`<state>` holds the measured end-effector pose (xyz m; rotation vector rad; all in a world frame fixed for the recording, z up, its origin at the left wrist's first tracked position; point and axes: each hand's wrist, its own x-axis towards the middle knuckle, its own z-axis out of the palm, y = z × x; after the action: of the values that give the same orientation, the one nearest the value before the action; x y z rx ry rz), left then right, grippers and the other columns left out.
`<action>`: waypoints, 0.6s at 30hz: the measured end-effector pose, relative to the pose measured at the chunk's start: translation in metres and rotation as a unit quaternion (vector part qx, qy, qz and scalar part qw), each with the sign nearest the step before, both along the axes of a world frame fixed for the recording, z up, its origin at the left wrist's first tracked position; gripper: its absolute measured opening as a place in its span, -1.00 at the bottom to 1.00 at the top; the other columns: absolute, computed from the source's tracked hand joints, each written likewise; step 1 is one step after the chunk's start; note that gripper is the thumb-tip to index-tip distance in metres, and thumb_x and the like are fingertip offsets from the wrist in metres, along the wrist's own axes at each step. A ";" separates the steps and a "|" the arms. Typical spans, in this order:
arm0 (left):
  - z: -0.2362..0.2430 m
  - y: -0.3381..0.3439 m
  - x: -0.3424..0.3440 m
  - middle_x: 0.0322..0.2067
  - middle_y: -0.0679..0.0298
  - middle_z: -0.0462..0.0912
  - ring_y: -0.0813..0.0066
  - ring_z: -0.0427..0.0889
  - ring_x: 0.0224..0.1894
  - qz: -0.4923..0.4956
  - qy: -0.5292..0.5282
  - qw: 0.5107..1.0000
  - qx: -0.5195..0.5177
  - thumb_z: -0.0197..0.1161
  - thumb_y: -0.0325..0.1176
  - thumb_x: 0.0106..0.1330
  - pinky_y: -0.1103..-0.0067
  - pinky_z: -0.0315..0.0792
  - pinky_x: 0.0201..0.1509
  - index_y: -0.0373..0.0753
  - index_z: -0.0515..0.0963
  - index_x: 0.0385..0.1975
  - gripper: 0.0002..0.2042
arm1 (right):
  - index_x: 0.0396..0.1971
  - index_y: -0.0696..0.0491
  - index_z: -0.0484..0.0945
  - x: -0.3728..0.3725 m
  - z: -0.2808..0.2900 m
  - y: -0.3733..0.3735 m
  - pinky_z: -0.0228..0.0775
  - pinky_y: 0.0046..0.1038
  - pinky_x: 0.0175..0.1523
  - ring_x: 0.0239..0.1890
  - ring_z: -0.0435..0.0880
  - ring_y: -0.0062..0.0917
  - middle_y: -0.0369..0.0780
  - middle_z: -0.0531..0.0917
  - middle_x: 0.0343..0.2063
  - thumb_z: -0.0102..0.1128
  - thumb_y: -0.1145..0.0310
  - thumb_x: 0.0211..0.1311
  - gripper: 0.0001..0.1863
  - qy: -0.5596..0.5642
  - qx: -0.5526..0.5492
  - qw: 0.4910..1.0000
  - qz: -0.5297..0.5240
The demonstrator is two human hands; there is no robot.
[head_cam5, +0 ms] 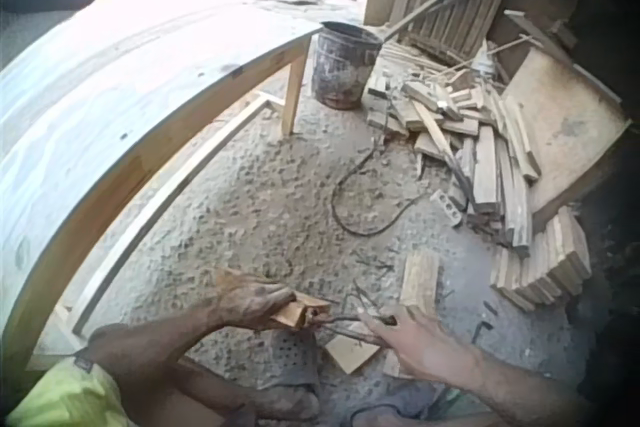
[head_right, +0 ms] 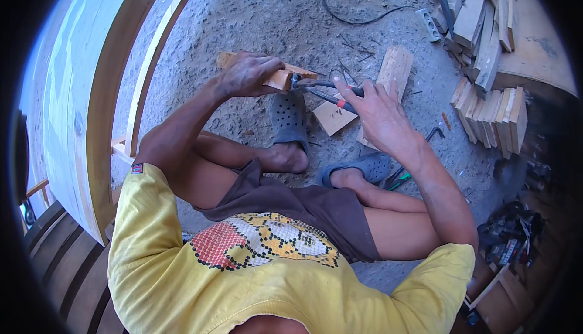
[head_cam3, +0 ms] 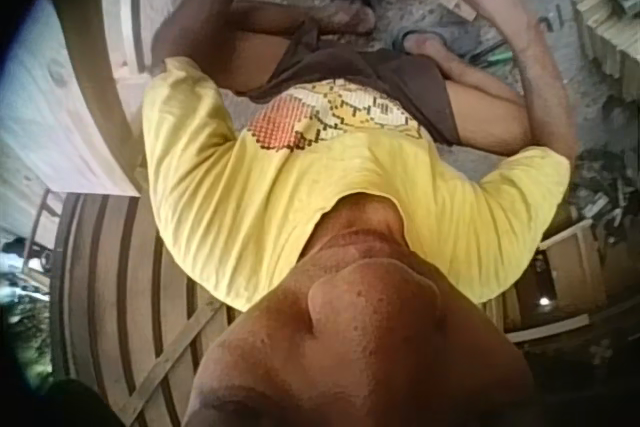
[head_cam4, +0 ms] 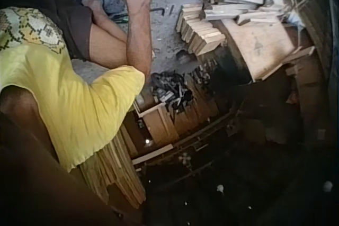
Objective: Using a hammer, pliers, and a pry bar to disassemble or modify a wooden structure by removing metal components and nails.
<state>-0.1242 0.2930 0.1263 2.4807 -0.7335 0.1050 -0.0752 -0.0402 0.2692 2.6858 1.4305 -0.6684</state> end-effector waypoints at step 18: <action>0.002 -0.013 -0.006 -0.13 0.14 0.74 0.09 0.74 -0.01 -0.042 0.070 0.994 0.067 0.54 -0.17 0.12 0.20 0.59 0.01 -0.15 0.55 -0.03 -0.54 | 0.50 0.06 0.23 -0.002 -0.032 -0.008 0.45 0.04 0.18 0.05 0.58 0.04 0.13 0.49 -0.01 0.13 0.59 0.21 -0.22 -0.010 -0.029 0.999 0.010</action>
<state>-0.1299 0.2802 0.1285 2.5469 -0.8081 -0.1512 -0.0772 -0.0483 0.2374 2.6242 1.4076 -0.6697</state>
